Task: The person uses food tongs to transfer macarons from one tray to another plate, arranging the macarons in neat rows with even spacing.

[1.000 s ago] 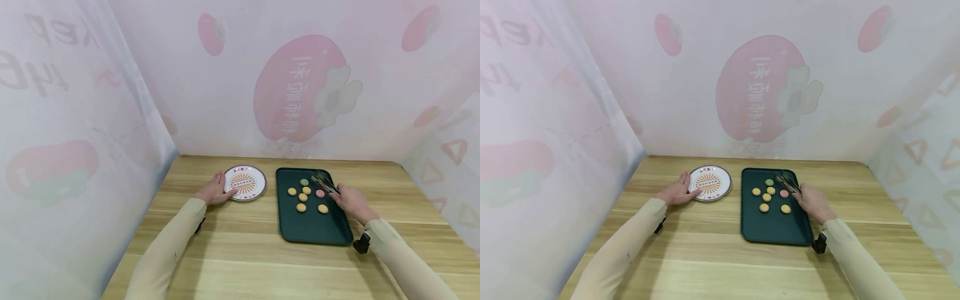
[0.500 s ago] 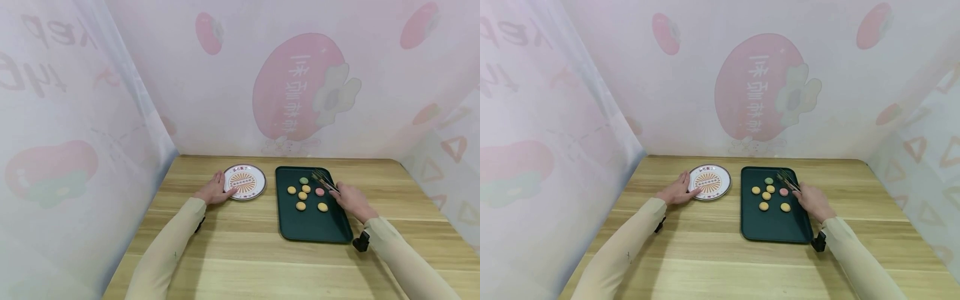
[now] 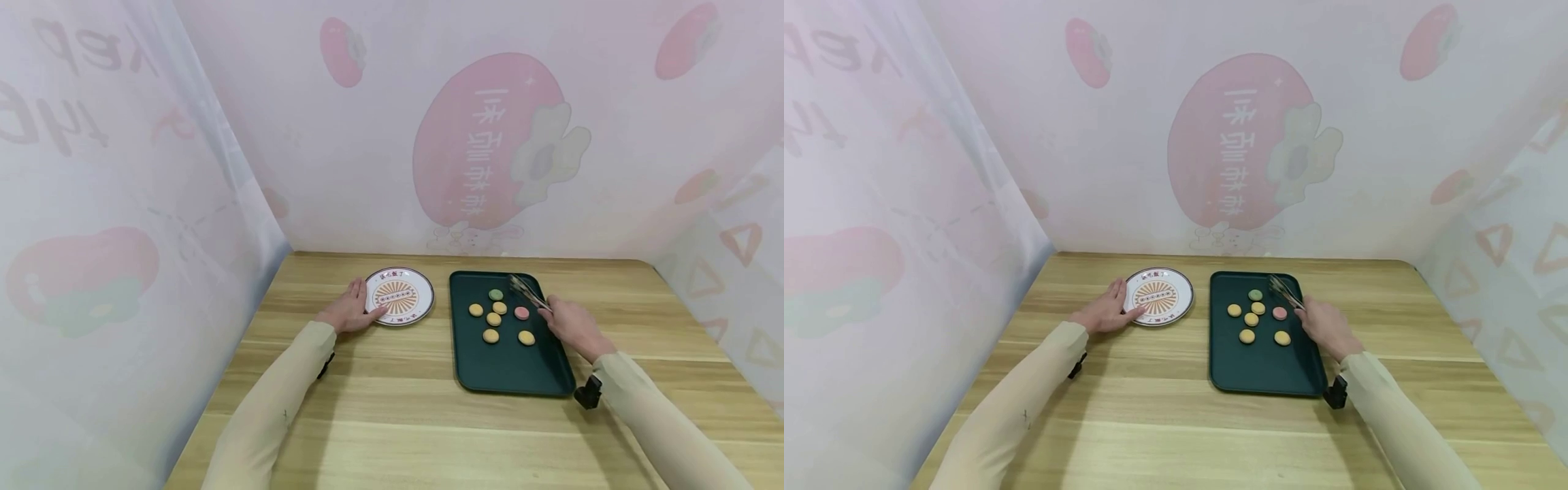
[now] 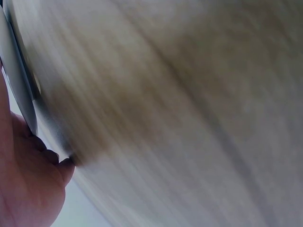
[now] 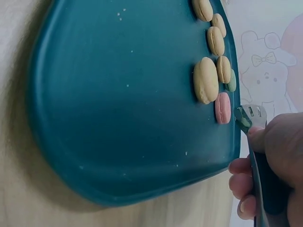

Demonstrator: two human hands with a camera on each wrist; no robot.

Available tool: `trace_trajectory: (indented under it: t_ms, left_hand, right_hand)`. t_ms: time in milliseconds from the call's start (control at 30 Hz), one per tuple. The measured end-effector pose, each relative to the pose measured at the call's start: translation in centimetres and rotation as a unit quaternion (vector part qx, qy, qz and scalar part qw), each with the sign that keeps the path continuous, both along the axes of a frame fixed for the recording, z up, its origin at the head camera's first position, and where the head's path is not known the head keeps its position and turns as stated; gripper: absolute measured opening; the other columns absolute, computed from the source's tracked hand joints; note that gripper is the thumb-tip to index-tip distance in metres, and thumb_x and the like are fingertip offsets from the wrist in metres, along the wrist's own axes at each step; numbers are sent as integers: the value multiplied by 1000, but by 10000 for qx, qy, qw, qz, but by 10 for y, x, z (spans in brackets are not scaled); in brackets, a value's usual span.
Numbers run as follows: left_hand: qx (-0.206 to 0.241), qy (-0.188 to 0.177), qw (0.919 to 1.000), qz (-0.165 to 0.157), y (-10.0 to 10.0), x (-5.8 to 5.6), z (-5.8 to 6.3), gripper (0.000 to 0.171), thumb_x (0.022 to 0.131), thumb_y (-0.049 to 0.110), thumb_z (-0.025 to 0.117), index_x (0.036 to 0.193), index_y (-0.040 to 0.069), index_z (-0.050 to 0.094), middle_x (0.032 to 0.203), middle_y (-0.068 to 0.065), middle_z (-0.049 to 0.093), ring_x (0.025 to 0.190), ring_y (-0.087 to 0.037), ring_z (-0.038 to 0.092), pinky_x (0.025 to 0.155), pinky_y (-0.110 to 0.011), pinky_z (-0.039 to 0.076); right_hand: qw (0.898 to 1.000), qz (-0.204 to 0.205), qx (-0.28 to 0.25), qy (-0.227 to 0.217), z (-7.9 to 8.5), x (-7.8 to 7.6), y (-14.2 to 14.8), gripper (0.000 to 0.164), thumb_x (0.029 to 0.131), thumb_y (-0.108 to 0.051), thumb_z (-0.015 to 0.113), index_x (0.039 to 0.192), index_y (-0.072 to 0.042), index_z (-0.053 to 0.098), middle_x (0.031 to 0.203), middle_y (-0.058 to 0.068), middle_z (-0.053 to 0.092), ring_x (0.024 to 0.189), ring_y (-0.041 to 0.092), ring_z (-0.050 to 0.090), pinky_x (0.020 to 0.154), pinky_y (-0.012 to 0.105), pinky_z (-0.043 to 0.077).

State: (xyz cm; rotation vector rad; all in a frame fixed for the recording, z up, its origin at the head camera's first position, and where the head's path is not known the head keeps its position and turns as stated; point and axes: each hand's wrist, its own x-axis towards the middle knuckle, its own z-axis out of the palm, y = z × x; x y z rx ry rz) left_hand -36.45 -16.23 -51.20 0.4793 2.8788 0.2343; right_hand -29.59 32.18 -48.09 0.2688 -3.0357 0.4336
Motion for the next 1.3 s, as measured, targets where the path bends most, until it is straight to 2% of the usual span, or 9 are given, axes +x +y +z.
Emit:
trace_trajectory:
  t_ms: [467,700,833,967,1100,1300]
  left_hand:
    - [-30,-62,9999,82,-1,0,0,107,92,76,29,155,-7,1,164,-23,0,154,-34,4,125,-41,16]
    - [-4,-3,10000,82,0,-1,1,106,93,75,30,155,-6,3,164,-23,1,153,-34,6,125,-41,17]
    - [0,102,9999,39,1,-1,-1,105,93,74,31,154,-7,5,164,-24,3,153,-35,7,125,-42,17]
    - [-103,187,9998,-1,1,-1,-2,105,93,75,29,154,-8,6,163,-25,4,153,-35,7,125,-41,16]
    - [-223,253,9994,-33,0,-3,-3,105,93,75,28,155,-7,6,164,-24,4,153,-35,7,125,-42,15]
    - [-288,356,9989,-47,0,-1,-1,102,94,73,29,155,-6,8,164,-24,7,153,-36,9,125,-46,14]
  right_hand:
    - [9996,202,201,-89,12,-7,-23,21,102,-20,52,86,-6,51,64,5,47,53,19,46,48,28,35]
    - [9989,415,162,128,12,-15,-39,19,101,-17,52,88,-5,51,67,8,56,53,19,48,50,29,36]
    - [9980,583,34,230,13,-19,-51,23,102,-18,52,83,-7,48,62,5,50,48,16,44,47,27,33]
    - [9980,617,25,159,15,-24,-64,22,103,-21,51,85,-8,49,60,3,46,46,16,41,44,26,32]
    - [9987,515,-29,-6,17,-27,-81,22,104,-24,50,89,-7,51,61,4,47,45,16,43,42,26,32]
    - [9982,586,-109,22,17,-33,-104,23,104,-24,50,89,-7,51,60,3,46,44,16,44,41,26,33]
